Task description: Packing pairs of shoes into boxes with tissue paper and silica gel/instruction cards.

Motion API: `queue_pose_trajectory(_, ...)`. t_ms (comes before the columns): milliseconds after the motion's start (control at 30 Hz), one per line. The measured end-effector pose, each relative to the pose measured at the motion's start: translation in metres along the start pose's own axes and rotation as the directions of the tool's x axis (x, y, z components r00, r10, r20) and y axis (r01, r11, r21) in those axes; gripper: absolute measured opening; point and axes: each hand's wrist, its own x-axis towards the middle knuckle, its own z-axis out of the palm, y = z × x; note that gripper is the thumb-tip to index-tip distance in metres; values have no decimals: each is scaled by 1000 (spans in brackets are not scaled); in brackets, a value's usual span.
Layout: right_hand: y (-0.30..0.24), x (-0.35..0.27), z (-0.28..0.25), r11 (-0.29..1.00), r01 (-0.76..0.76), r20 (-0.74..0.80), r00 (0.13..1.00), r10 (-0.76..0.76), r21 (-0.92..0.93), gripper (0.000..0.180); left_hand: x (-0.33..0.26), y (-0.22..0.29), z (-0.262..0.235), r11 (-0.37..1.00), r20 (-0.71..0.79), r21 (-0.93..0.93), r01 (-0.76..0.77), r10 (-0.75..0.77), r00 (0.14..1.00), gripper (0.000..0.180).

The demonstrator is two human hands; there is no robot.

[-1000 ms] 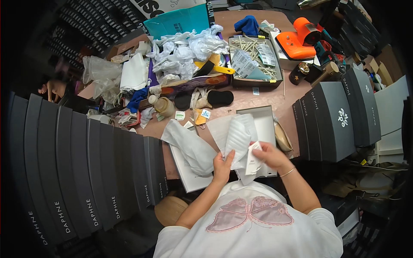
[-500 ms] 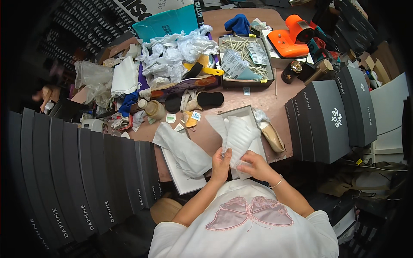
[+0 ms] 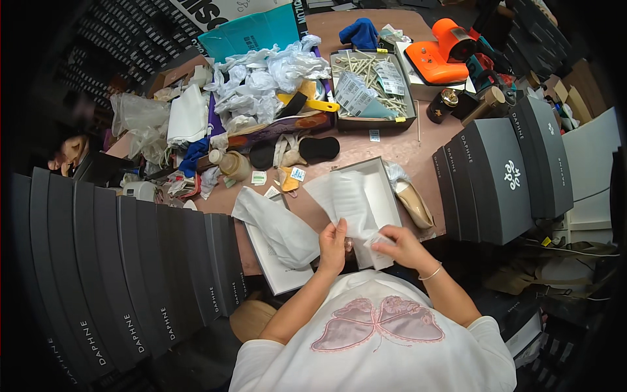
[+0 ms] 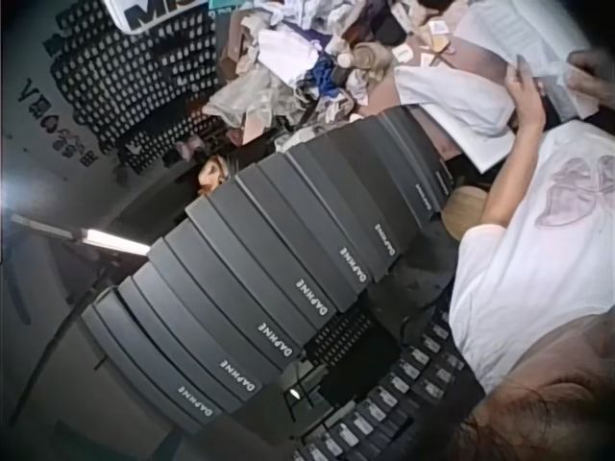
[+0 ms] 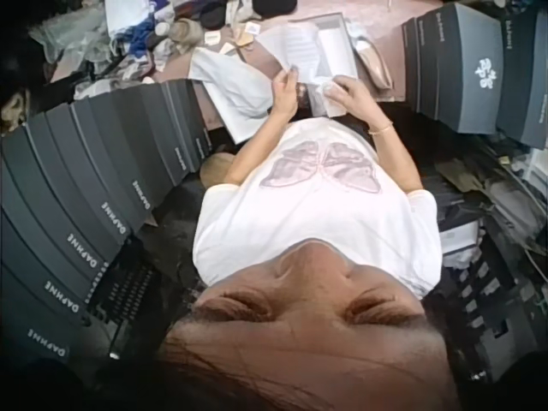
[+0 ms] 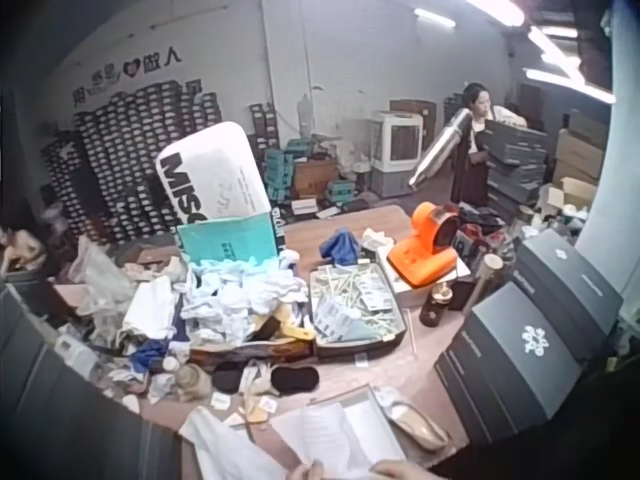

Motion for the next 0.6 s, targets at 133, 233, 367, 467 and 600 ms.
queue_pose_trajectory(133, 30, -14, -80, 996, -56, -429, 903, 20, -71, 16, -2, 5, -15, 992, -45, -123, 30, -35, 998, 35)
queue_pose_trajectory(233, 66, -27, -122, 955, -101, -526, 816, 240, 280, 16, -6, 20, -18, 993, -19, -54, 102, -103, 995, 35)
queue_pose_trajectory(367, 50, -26, -105, 953, -77, -467, 858, 213, 293, 17, -1, 10, -4, 938, 91, 346, -29, -3, 996, 36)
queue_pose_trajectory(467, 66, -28, -120, 884, -309, -682, 731, -15, -350, 19, 24, 5, 2, 943, 45, 332, 15, -32, 998, 27)
queue_pose_trajectory(600, -17, -44, -106, 834, -43, -734, 502, -457, -549, 14, 14, 14, -33, 981, -6, 139, 132, -132, 991, 18)
